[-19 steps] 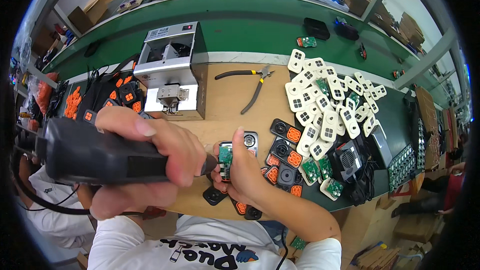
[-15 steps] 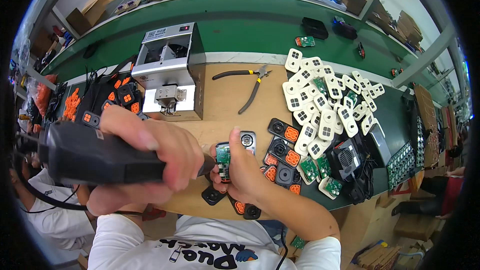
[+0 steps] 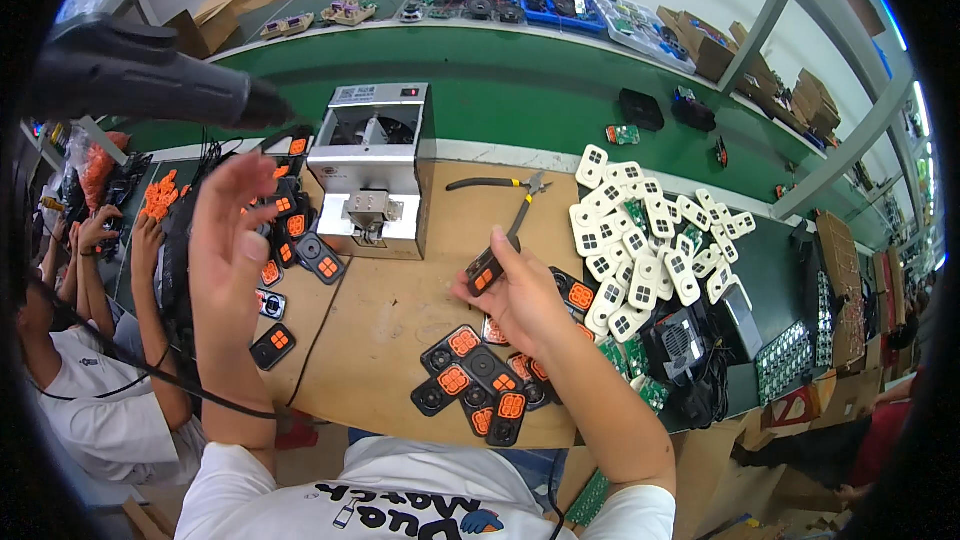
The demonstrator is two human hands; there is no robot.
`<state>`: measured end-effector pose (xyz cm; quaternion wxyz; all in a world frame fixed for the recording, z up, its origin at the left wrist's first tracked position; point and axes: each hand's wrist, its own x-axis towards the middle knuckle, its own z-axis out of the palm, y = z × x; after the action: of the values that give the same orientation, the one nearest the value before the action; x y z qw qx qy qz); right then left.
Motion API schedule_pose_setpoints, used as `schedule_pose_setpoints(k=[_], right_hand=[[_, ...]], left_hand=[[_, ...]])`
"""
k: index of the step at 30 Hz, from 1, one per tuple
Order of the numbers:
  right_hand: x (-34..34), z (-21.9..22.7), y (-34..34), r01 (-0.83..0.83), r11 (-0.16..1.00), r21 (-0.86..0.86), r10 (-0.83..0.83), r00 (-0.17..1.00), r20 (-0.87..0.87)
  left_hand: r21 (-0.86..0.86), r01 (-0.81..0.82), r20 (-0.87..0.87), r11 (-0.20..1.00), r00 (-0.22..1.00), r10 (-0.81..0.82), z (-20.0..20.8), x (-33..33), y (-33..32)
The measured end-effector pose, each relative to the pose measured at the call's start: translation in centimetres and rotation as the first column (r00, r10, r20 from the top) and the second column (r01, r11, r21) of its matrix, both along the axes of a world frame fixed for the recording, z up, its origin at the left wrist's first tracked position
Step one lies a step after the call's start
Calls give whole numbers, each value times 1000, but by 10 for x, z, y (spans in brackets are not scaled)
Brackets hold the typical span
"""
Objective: Assembling electronic circuit boards into plastic housings using an electric screwdriver.
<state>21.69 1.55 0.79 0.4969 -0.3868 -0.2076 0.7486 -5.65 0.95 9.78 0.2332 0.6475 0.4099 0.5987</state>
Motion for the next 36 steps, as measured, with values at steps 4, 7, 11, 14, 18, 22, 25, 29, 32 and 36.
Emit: schedule_pose_setpoints(k=[4,7,11,14,18,22,25,29,32,36], right_hand=[[-1,3,17,-11,1000,-21,12,997,82],[9,43,2,-162,987,27,112,784,611],[22,58,-23,-412,895,170,-77,232,970],[0,57,-35,-629,776,35,-16,36,999],[-23,45,-49,-876,476,81,-142,15,990],[-16,33,-53,-877,436,201,-196,126,973],[-30,34,-52,-850,448,276,-234,186,954],[-43,37,-54,-877,329,349,-304,252,919],[-36,31,-58,-871,357,337,-301,235,924],[-47,14,-57,-772,428,470,-347,340,874]], left_hand=[[-155,-284,-417,946,887,198,-25,-49,-20],[-96,-315,-664,944,727,175,-45,-71,-24],[-120,-263,-815,957,577,56,-54,-74,-21],[40,-243,-901,969,412,140,-71,-63,-3],[106,-168,-922,980,352,160,-79,-68,11],[215,-85,-880,973,414,231,-76,-57,5],[218,-104,-825,970,512,240,-77,-67,-16],[172,-127,-890,977,405,209,-93,-79,-15],[129,-85,-948,988,283,148,-98,-74,-15],[182,44,-834,982,535,131,-89,-60,-40]])
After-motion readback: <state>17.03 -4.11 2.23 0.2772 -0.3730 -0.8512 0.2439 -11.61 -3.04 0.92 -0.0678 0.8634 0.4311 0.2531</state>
